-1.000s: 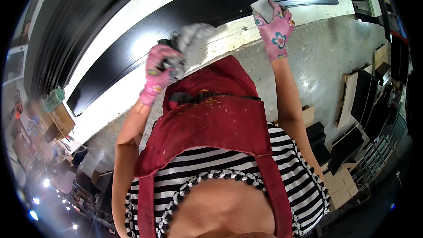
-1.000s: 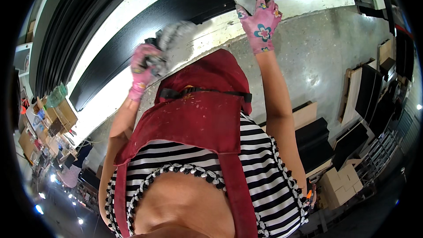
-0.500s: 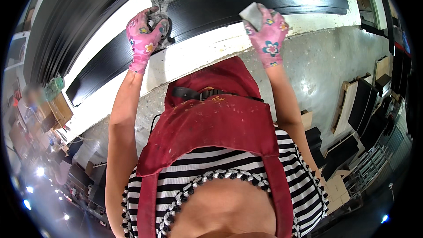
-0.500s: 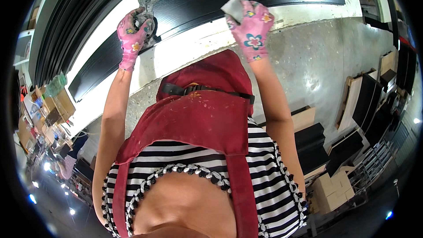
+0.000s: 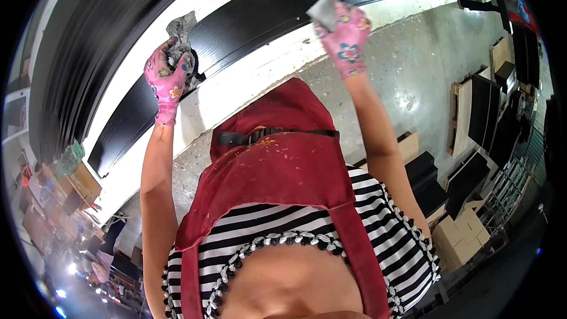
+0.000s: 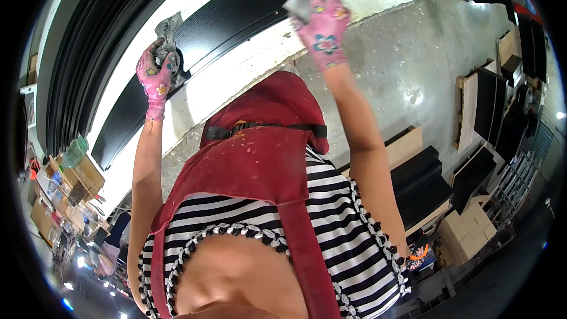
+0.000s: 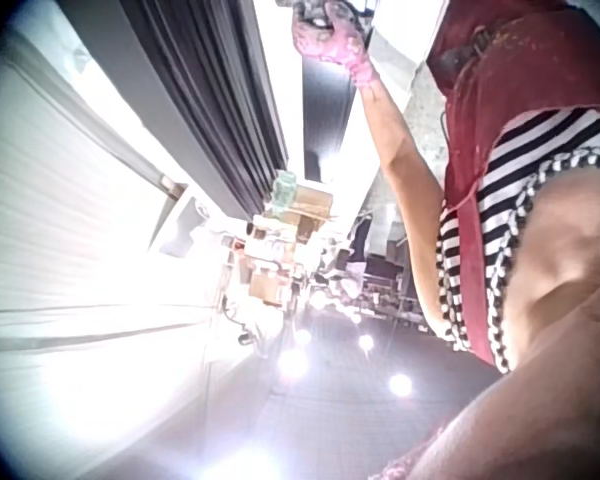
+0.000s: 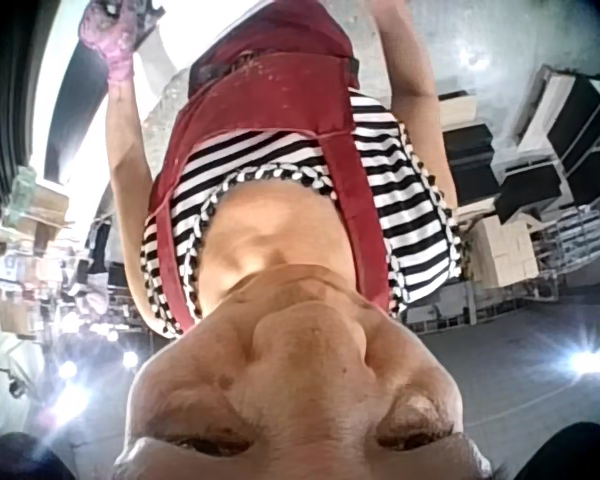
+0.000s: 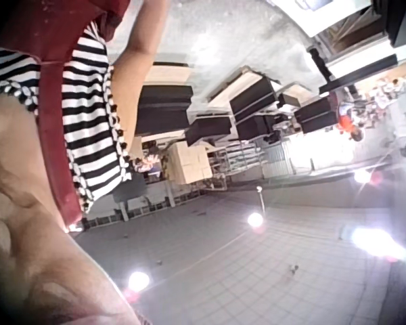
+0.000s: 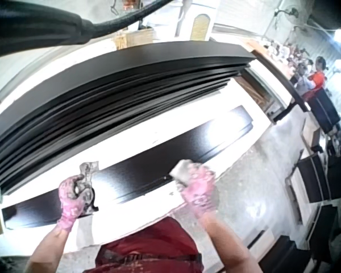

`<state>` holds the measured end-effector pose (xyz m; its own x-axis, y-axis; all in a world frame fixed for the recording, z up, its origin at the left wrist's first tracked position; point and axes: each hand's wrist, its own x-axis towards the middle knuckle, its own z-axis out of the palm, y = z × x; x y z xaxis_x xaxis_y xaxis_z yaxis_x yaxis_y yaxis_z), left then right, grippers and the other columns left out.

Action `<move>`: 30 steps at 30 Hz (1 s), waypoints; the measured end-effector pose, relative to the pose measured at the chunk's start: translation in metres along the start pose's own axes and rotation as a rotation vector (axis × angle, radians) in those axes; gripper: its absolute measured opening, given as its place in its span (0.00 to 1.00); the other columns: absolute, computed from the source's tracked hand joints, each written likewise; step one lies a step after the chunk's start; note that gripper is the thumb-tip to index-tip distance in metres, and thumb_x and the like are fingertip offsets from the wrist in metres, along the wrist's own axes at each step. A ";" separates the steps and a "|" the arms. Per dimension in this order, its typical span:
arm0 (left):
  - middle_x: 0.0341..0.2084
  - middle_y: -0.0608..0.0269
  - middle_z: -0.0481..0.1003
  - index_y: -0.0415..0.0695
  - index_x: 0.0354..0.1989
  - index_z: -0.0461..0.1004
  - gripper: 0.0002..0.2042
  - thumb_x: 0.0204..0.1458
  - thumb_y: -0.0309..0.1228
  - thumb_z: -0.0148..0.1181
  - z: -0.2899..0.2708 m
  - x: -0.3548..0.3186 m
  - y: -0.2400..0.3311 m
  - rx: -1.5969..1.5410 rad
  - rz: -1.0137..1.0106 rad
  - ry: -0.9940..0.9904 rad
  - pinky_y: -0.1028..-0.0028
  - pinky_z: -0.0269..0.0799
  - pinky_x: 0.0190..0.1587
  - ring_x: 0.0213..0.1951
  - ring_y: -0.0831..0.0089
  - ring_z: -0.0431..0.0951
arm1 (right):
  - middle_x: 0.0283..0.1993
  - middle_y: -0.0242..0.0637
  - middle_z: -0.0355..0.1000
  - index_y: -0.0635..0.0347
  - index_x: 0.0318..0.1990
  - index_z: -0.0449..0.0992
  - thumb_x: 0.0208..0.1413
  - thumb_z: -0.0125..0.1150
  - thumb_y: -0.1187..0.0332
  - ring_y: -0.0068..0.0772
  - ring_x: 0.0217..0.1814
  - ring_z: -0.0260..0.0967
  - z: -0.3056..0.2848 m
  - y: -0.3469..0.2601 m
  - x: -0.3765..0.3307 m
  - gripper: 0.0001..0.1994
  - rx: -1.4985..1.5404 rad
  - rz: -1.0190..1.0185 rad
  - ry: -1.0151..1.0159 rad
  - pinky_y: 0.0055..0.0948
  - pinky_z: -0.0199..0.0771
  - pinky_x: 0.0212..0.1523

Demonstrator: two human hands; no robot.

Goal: The person wipes the surface of long black planks with a cloth and a small abrasive pad. They handle the planks one at a time, wiping each side and then stacking them on a pile.

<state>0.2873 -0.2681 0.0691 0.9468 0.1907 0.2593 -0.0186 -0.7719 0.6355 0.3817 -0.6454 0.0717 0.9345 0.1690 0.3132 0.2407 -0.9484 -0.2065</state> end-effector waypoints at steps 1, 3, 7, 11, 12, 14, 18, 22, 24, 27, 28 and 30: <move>0.40 0.52 0.79 0.37 0.47 0.76 0.20 0.46 0.32 0.69 -0.001 0.001 0.004 0.024 -0.006 -0.013 0.67 0.73 0.49 0.42 0.60 0.80 | 0.48 0.42 0.69 0.51 0.55 0.72 0.41 0.70 0.50 0.44 0.53 0.65 -0.003 0.012 0.005 0.32 0.012 0.050 0.017 0.46 0.60 0.55; 0.40 0.52 0.79 0.37 0.47 0.76 0.20 0.46 0.32 0.69 -0.001 0.000 0.000 0.033 0.001 -0.021 0.68 0.73 0.49 0.42 0.60 0.80 | 0.47 0.42 0.70 0.50 0.55 0.73 0.41 0.71 0.51 0.44 0.53 0.65 -0.006 0.015 0.005 0.32 0.030 0.098 0.026 0.46 0.60 0.54; 0.42 0.54 0.79 0.37 0.49 0.75 0.19 0.47 0.24 0.67 -0.001 -0.001 -0.003 0.011 -0.004 -0.039 0.69 0.72 0.52 0.46 0.65 0.79 | 0.48 0.41 0.70 0.47 0.56 0.73 0.39 0.72 0.51 0.45 0.55 0.64 0.005 -0.005 -0.005 0.32 0.107 0.029 0.014 0.47 0.58 0.56; 0.42 0.53 0.79 0.36 0.49 0.75 0.19 0.47 0.25 0.67 -0.002 -0.001 0.001 -0.033 -0.015 -0.038 0.69 0.72 0.52 0.45 0.64 0.79 | 0.49 0.43 0.70 0.50 0.55 0.74 0.40 0.71 0.50 0.46 0.55 0.63 -0.002 0.007 0.002 0.32 0.000 0.118 0.015 0.48 0.57 0.57; 0.42 0.53 0.79 0.36 0.49 0.75 0.19 0.47 0.25 0.67 -0.004 -0.002 0.002 0.004 -0.013 -0.042 0.69 0.72 0.51 0.45 0.64 0.79 | 0.49 0.44 0.70 0.50 0.55 0.73 0.40 0.71 0.50 0.46 0.55 0.63 -0.002 0.014 0.003 0.33 0.009 0.145 0.015 0.48 0.57 0.57; 0.42 0.53 0.79 0.37 0.49 0.75 0.19 0.47 0.25 0.67 -0.004 0.001 0.004 0.033 -0.003 -0.049 0.69 0.72 0.51 0.45 0.64 0.79 | 0.49 0.44 0.70 0.51 0.56 0.73 0.41 0.71 0.49 0.47 0.55 0.63 -0.002 0.027 0.008 0.33 0.021 0.202 0.021 0.48 0.57 0.57; 0.43 0.53 0.79 0.37 0.49 0.75 0.20 0.46 0.25 0.67 -0.004 0.002 0.008 0.037 -0.003 -0.055 0.69 0.72 0.51 0.45 0.64 0.79 | 0.49 0.43 0.69 0.51 0.57 0.72 0.44 0.68 0.48 0.46 0.55 0.63 -0.002 -0.008 -0.006 0.32 0.089 0.104 -0.044 0.49 0.57 0.56; 0.43 0.53 0.79 0.36 0.49 0.75 0.19 0.46 0.25 0.67 -0.001 0.001 0.002 -0.003 0.005 -0.040 0.70 0.72 0.51 0.45 0.63 0.79 | 0.48 0.42 0.69 0.50 0.55 0.73 0.43 0.68 0.49 0.45 0.53 0.65 0.005 -0.027 -0.014 0.31 0.069 -0.015 0.056 0.49 0.59 0.54; 0.42 0.53 0.79 0.37 0.49 0.75 0.19 0.46 0.24 0.67 -0.003 0.001 0.004 0.012 -0.010 -0.047 0.69 0.72 0.52 0.45 0.63 0.79 | 0.48 0.43 0.69 0.50 0.55 0.73 0.42 0.69 0.51 0.46 0.52 0.66 0.005 -0.014 -0.010 0.31 0.060 0.075 0.052 0.49 0.60 0.53; 0.40 0.55 0.80 0.39 0.47 0.76 0.19 0.45 0.29 0.68 -0.002 0.000 0.002 0.027 -0.005 -0.019 0.68 0.73 0.50 0.43 0.61 0.80 | 0.44 0.44 0.70 0.51 0.54 0.74 0.42 0.71 0.52 0.48 0.48 0.67 0.003 -0.012 -0.006 0.30 0.034 0.115 0.074 0.46 0.65 0.49; 0.39 0.55 0.80 0.40 0.45 0.77 0.19 0.44 0.32 0.69 -0.001 0.000 0.001 0.032 0.005 -0.007 0.67 0.73 0.49 0.42 0.60 0.80 | 0.43 0.45 0.71 0.51 0.53 0.74 0.41 0.72 0.52 0.49 0.46 0.68 0.001 -0.014 -0.007 0.29 0.025 0.118 0.087 0.44 0.68 0.47; 0.39 0.56 0.80 0.41 0.45 0.77 0.19 0.44 0.32 0.69 -0.001 0.000 0.001 0.029 0.007 -0.002 0.67 0.73 0.50 0.42 0.60 0.80 | 0.44 0.45 0.70 0.51 0.54 0.74 0.40 0.72 0.53 0.48 0.48 0.67 0.002 -0.026 -0.011 0.30 0.016 0.100 0.078 0.47 0.65 0.50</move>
<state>0.2873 -0.2682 0.0701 0.9474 0.1838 0.2619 -0.0161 -0.7902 0.6126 0.3652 -0.6223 0.0720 0.9310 0.0520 0.3613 0.1523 -0.9548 -0.2551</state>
